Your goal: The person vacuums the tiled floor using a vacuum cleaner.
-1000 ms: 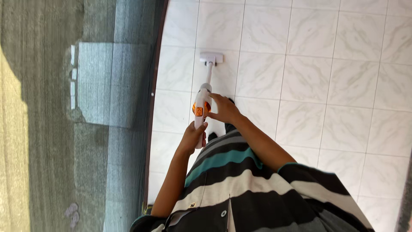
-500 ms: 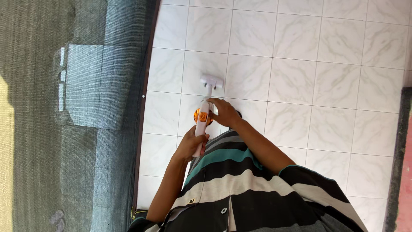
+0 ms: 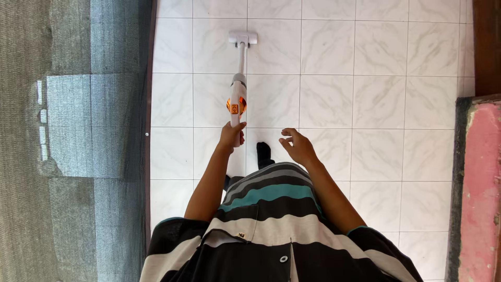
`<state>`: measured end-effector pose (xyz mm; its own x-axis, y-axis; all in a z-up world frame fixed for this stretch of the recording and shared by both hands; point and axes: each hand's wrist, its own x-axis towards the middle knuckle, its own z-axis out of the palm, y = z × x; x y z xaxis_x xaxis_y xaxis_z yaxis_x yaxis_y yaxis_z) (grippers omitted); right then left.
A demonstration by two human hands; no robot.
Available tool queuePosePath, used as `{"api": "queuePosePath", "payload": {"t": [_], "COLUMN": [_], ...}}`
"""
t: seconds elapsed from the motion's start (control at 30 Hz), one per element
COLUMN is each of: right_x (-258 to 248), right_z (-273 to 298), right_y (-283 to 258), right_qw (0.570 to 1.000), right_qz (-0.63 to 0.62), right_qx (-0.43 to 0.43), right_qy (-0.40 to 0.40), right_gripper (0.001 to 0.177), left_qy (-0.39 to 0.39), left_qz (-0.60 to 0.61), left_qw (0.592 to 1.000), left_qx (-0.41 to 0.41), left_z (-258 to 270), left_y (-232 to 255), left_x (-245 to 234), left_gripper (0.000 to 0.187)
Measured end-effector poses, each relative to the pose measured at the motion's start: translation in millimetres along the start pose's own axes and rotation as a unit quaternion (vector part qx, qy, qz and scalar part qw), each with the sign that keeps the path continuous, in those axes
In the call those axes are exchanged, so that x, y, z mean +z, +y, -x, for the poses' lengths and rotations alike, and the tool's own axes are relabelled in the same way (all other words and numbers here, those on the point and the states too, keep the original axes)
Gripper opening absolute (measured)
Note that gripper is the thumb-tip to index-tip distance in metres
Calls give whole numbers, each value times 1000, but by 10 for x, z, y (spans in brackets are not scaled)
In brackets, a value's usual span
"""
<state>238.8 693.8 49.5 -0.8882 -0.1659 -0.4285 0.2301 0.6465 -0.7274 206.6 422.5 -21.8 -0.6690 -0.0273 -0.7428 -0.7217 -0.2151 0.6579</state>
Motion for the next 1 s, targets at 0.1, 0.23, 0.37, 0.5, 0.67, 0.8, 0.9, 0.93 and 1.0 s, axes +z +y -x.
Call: {"api": "queuePosePath", "payload": {"t": [0.1, 0.23, 0.37, 0.5, 0.67, 0.8, 0.9, 0.93, 1.0], "right_x": [-51, -42, 109, 363, 988, 1295, 1291, 1275, 1241], "right_z": [27, 0, 86, 322, 854, 1369, 1617, 1671, 1754], "right_y": [72, 29, -138, -374, -503, -372, -260, -225, -183], "right_qw": [1000, 999, 997, 986, 944, 935, 922, 914, 915], "right_qz": [3, 16, 42, 98, 89, 48, 47, 51, 49], "right_qx": [7, -12, -13, -119, -311, -343, -374, -390, -386], "right_qy": [-29, -41, -65, -59, -63, -74, -88, -99, -107], "right_gripper": [47, 50, 55, 73, 74, 51, 42, 41, 42], "left_qy": [4, 15, 16, -5, -28, -49, -78, -80, -76], "left_qz": [0, -19, -25, -35, 17, 46, 75, 74, 47], "left_qw": [1000, 1000, 1000, 999, 999, 998, 994, 994, 996], "left_qx": [12, -2, -7, 2, 14, 4, -22, -22, -15], "left_z": [-97, 304, 1029, 1904, 3032, 3763, 4150, 4222, 4297], "left_y": [25, 33, -165, -474, -821, -967, -1045, -1073, -1107], "left_x": [163, 333, 288, 77, -108, -164, -150, -122, -69], "left_gripper": [38, 38, 40, 39, 36, 34, 34, 34, 38]}}
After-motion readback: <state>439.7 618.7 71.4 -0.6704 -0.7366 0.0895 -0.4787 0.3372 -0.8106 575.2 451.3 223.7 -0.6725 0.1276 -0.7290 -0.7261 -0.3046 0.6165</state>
